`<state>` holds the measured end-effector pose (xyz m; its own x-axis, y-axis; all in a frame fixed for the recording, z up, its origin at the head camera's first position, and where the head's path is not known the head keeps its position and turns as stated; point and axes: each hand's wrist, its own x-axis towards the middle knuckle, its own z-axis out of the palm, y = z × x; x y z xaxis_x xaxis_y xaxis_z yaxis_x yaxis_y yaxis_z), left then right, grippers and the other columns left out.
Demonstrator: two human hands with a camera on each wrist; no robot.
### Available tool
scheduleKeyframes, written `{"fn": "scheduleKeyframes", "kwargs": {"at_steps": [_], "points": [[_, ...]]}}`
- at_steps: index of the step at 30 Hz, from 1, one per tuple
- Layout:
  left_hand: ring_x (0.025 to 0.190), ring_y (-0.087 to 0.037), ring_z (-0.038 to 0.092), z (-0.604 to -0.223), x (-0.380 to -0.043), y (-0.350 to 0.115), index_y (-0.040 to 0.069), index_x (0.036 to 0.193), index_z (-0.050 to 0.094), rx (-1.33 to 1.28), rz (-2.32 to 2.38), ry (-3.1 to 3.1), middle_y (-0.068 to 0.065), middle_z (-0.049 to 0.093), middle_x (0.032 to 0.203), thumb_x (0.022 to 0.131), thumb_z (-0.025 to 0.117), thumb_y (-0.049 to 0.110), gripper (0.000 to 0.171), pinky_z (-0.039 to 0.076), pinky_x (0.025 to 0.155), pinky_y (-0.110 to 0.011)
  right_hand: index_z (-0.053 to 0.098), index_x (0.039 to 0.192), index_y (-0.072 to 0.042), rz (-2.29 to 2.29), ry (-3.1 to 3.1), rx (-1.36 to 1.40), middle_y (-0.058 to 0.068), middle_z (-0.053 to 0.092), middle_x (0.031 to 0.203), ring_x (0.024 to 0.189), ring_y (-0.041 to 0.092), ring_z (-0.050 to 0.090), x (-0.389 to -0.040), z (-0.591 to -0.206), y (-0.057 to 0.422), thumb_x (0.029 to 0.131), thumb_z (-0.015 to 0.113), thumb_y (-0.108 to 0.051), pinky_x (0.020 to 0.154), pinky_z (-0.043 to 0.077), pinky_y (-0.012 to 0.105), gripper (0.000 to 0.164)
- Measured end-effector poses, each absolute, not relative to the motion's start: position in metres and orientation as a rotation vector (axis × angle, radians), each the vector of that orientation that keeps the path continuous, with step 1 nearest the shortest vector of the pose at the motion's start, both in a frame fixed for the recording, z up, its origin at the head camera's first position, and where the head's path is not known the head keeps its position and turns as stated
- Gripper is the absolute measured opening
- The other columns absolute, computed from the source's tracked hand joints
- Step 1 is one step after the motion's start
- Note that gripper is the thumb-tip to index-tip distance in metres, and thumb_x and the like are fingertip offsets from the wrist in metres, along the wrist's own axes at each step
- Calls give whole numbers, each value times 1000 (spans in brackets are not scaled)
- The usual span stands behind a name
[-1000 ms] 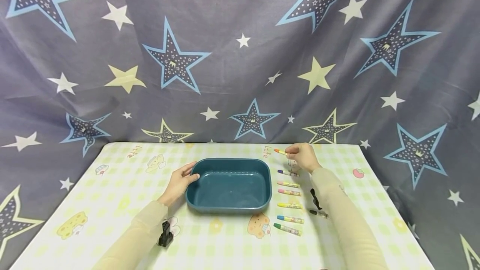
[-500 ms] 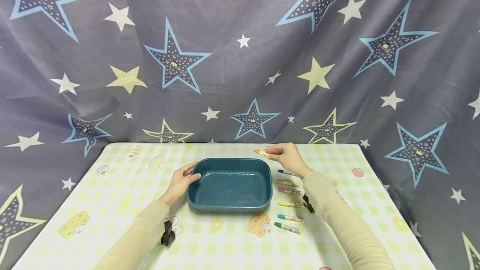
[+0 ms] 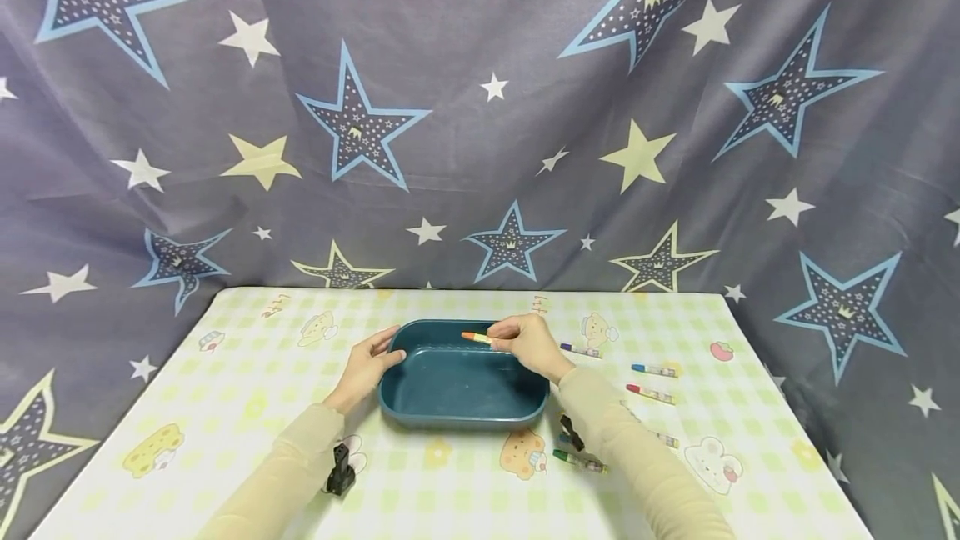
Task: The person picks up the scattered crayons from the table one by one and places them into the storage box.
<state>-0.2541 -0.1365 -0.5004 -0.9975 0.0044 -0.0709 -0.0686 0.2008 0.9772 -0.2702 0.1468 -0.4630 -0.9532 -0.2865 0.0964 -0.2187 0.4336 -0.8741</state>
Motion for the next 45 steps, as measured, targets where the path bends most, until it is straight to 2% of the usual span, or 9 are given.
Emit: {"fn": "scheduleKeyframes", "kwargs": {"at_steps": [5, 17, 23, 32, 39, 45], "points": [[125, -30, 45, -502, -256, -137, 5, 137, 42, -29, 1960, 2380, -18, 46, 136, 85, 60, 8, 55, 44, 100, -38, 72, 97, -3, -1599, 2587, -356, 14, 70, 92, 82, 22, 66, -275, -474, 134, 77, 69, 0, 73, 58, 35, 21], [124, -31, 46, -494, -254, -138, 4, 137, 42, -32, 1966, 2370, -19, 47, 135, 85, 59, 6, 54, 44, 100, -38, 74, 83, -5, -1458, 2689, -237, 10, 72, 81, 74, 18, 67, -284, -482, 118, 68, 75, 4, 66, 57, 26, 18], [125, -31, 45, -492, -253, -139, 4, 137, 43, -32, 1981, 2357, -20, 46, 135, 86, 59, 5, 53, 42, 102, -39, 73, 81, -5, -1343, 2730, -241, 8, 71, 77, 70, 16, 66, -287, -486, 118, 66, 75, 6, 63, 56, 25, 19], [124, -29, 46, -497, -256, -139, 6, 136, 44, -42, 1952, 2382, -17, 47, 135, 86, 60, 7, 53, 43, 101, -38, 72, 93, -2, -1415, 2667, -230, 12, 71, 88, 81, 22, 68, -290, -487, 121, 69, 74, 4, 66, 57, 27, 25], [126, -31, 44, -498, -258, -136, 6, 136, 43, -35, 1947, 2385, -19, 46, 137, 86, 59, 7, 53, 43, 101, -39, 66, 108, 1, -1626, 2548, -288, 16, 69, 101, 93, 26, 66, -280, -476, 128, 76, 70, 0, 76, 57, 29, 32], [125, -30, 46, -498, -254, -135, 5, 136, 44, -48, 1954, 2381, -19, 47, 136, 85, 60, 5, 54, 44, 100, -39, 63, 114, -1, -1786, 2532, -352, 16, 67, 106, 95, 19, 66, -265, -449, 154, 80, 69, -6, 82, 55, 25, 35]]}}
